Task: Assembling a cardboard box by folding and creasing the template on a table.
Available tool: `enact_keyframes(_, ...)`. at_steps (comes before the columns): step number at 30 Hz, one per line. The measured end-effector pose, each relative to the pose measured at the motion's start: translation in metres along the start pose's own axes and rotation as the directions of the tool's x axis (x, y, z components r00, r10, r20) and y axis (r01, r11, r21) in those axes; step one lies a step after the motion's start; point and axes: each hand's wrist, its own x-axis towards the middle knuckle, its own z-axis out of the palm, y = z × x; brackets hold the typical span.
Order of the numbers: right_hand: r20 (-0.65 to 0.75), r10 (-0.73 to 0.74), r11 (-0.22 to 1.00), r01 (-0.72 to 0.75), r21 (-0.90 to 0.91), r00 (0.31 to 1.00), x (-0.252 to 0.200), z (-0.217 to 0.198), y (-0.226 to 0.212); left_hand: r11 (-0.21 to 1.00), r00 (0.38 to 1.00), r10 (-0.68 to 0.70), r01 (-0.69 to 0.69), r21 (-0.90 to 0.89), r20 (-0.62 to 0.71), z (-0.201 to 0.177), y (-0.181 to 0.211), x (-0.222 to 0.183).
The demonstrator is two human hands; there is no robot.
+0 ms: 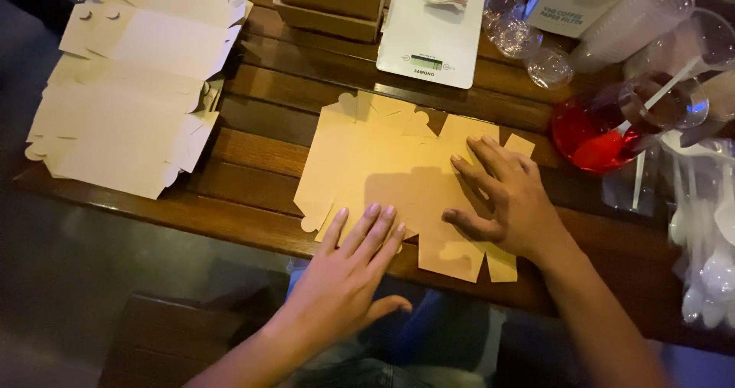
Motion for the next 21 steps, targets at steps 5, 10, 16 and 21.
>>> enact_keyframes(5,-0.002,-0.004,1.000,0.004,-0.027,1.000,-0.001,0.004,0.006,0.979,0.993,0.055,-0.034,0.201,-0.100,0.006,0.006,0.014)
enact_keyframes(10,-0.082,-0.061,0.998,0.060,-0.010,0.995,0.000,0.004,0.004,0.993,0.998,0.065,-0.062,-0.103,0.022,0.005,0.014,0.022)
enact_keyframes(16,-0.075,-0.091,0.994,0.085,-0.071,0.993,-0.002,0.008,0.009,0.970,0.979,0.202,-0.205,-0.132,-0.040,0.026,0.039,0.036)
enact_keyframes(21,-0.052,-0.084,0.994,0.080,-0.081,0.995,-0.003,0.011,0.012,0.960,0.982,0.189,-0.183,-0.211,0.005,0.015,0.049,0.042)
